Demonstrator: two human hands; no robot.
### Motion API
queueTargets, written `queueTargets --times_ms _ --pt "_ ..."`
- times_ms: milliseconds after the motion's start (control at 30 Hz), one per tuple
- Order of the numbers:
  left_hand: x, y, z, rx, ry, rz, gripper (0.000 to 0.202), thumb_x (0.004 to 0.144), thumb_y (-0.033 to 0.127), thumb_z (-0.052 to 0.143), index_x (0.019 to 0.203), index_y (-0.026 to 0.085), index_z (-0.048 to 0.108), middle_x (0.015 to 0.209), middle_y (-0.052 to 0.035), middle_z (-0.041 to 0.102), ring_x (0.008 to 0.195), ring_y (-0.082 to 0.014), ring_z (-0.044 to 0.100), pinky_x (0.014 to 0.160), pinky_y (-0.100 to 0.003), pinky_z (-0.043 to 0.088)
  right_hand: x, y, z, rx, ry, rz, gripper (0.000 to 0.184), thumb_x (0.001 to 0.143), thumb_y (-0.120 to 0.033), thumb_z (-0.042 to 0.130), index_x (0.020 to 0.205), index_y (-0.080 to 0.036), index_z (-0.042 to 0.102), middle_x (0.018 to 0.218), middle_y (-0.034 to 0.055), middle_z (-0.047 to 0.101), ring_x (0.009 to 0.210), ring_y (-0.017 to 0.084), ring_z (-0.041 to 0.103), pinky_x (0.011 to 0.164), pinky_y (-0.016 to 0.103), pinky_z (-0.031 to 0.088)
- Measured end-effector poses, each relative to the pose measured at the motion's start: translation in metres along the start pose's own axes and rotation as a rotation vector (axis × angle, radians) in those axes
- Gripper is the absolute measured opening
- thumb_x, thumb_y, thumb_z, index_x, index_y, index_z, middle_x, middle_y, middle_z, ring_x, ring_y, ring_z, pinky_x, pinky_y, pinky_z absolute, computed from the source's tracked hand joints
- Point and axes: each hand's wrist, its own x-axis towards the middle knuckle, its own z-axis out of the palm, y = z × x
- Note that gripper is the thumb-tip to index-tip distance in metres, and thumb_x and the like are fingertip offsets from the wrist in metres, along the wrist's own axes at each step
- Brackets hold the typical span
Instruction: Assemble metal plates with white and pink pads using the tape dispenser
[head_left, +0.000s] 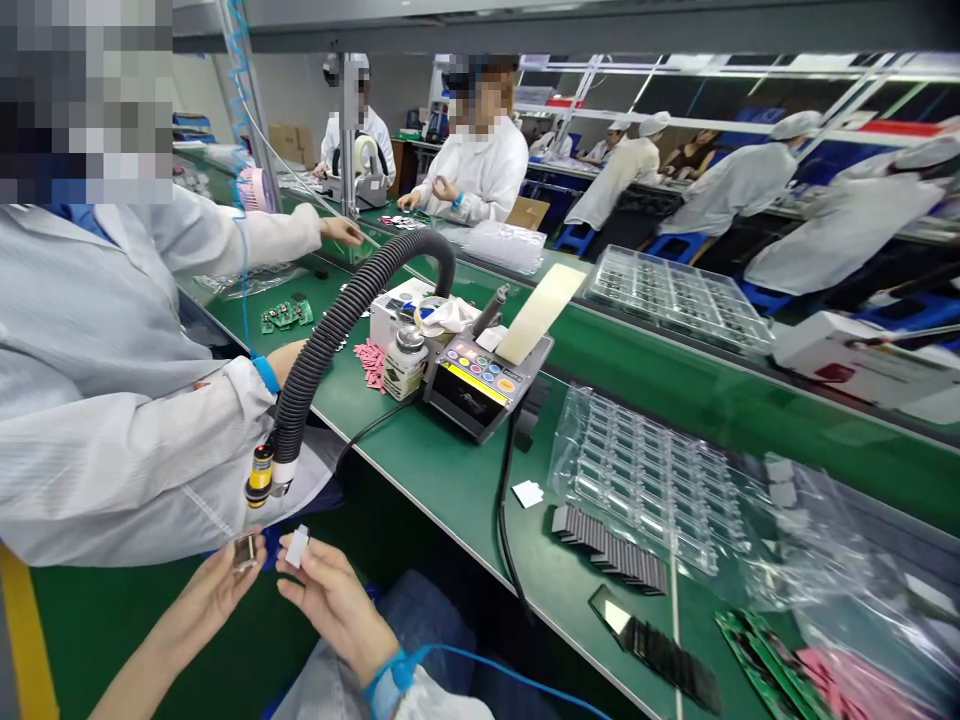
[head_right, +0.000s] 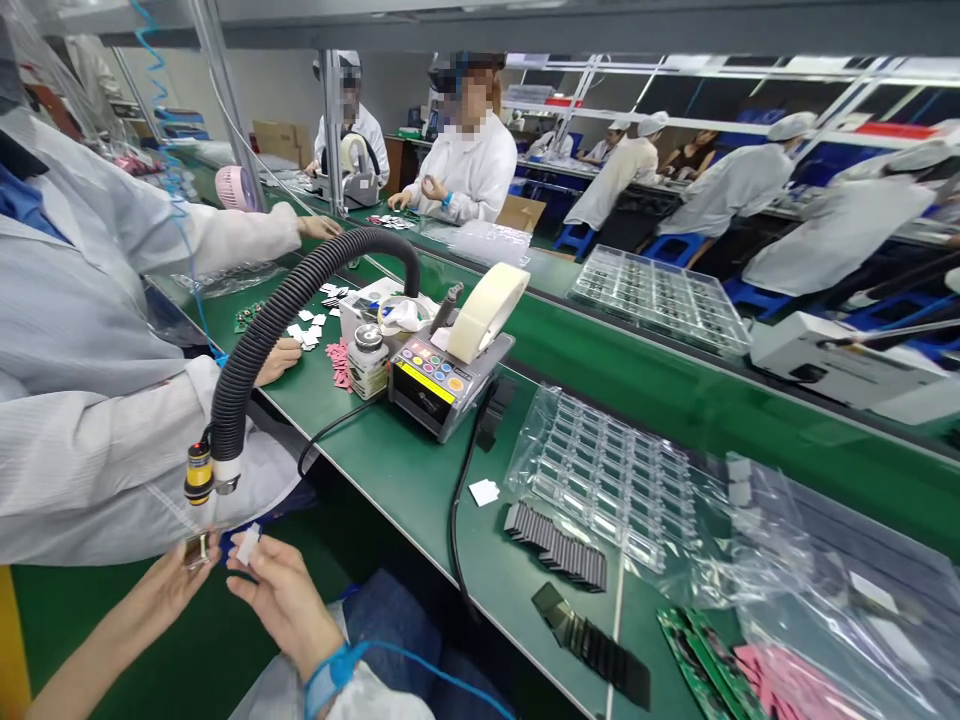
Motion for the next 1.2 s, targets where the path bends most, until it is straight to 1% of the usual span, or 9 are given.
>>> queueTargets --times_ms 100,233,300,433,600,733,800,1000,1200 --pt "0.000 -0.019 0.025 0.030 -0.069 -0.038 0.042 0.085 -0.003 0.050 0.124 0.009 0.056 0.085 -0.0097 0.077 0.075 -0.0172 0.073 0.068 -0.022 0.063 -0.043 -0.020 -0.001 0.017 -0.001 -0.034 0.042 0.061 -0.033 0.084 0.094 -0.010 0.070 0.080 0.0042 0.066 0.075 0.010 0.061 0.069 0.020 0.047" --pt "-0.029 -0.044 0.061 0.038 -0.198 -0.151 0.021 0.072 0.007 0.073 0.092 0.012 0.072 0.083 -0.0073 0.076 0.074 -0.0178 0.073 0.068 -0.023 0.062 -0.102 -0.052 0.008 0.049 -0.019 -0.160 0.049 0.059 -0.033 0.086 0.099 -0.014 0.067 0.080 0.0029 0.066 0.072 0.010 0.063 0.067 0.019 0.046" --pt "-0.050 -0.055 0.085 0.033 -0.283 -0.222 0.030 0.062 0.021 0.083 0.090 0.016 0.074 0.082 -0.0050 0.076 0.075 -0.0180 0.073 0.070 -0.023 0.062 -0.128 -0.068 0.011 0.061 -0.043 -0.293 0.049 0.062 -0.037 0.084 0.102 -0.017 0.063 0.078 0.0019 0.066 0.068 0.009 0.062 0.065 0.019 0.045" --pt "-0.087 -0.078 0.132 -0.006 -0.475 -0.303 0.035 0.059 0.041 0.082 0.089 0.025 0.075 0.082 -0.0024 0.074 0.086 -0.0192 0.072 0.075 -0.025 0.059 -0.171 -0.093 0.014 0.053 -0.074 -0.539 0.036 0.074 -0.043 0.074 0.098 -0.021 0.060 0.077 0.0018 0.065 0.066 0.008 0.058 0.062 0.019 0.041" --pt "-0.122 -0.098 0.171 0.060 -0.638 -0.316 0.039 0.058 0.050 0.080 0.090 0.028 0.075 0.086 -0.0041 0.073 0.081 -0.0199 0.070 0.070 -0.029 0.058 -0.217 -0.107 0.023 0.077 0.034 -0.618 0.033 0.074 -0.046 0.072 0.095 -0.024 0.060 0.072 -0.0012 0.059 0.061 0.008 0.051 0.057 0.020 0.036" --pt "-0.145 -0.103 0.194 0.120 -0.681 -0.298 0.043 0.047 0.046 0.086 0.085 0.028 0.075 0.081 -0.0024 0.074 0.080 -0.0206 0.070 0.077 -0.031 0.057 -0.234 -0.111 0.027 0.128 0.033 -0.654 0.031 0.072 -0.049 0.072 0.084 -0.024 0.059 0.066 -0.0038 0.051 0.055 0.006 0.043 0.058 0.020 0.035" --pt "-0.152 -0.105 0.204 0.114 -0.678 -0.285 0.042 0.047 0.047 0.086 0.083 0.029 0.075 0.079 -0.0018 0.075 0.080 -0.0204 0.070 0.076 -0.030 0.057 -0.238 -0.112 0.026 0.135 0.038 -0.662 0.030 0.073 -0.049 0.072 0.083 -0.024 0.058 0.066 -0.0038 0.050 0.054 0.006 0.040 0.057 0.020 0.033" --pt "-0.159 -0.115 0.219 0.121 -0.630 -0.295 0.041 0.046 0.046 0.087 0.080 0.027 0.074 0.080 -0.0017 0.076 0.079 -0.0199 0.071 0.072 -0.027 0.057 -0.243 -0.114 0.019 0.149 0.030 -0.698 0.029 0.075 -0.048 0.070 0.084 -0.023 0.058 0.067 -0.0033 0.050 0.052 0.005 0.037 0.058 0.021 0.033" --pt "-0.165 -0.119 0.230 0.087 -0.681 -0.243 0.035 0.046 0.038 0.089 0.076 0.029 0.074 0.075 0.0039 0.077 0.078 -0.0146 0.071 0.074 -0.020 0.055 -0.253 -0.119 0.019 0.110 0.193 -0.653 0.038 0.069 -0.054 0.073 0.078 -0.022 0.055 0.065 -0.0023 0.052 0.054 0.007 0.041 0.058 0.022 0.034"
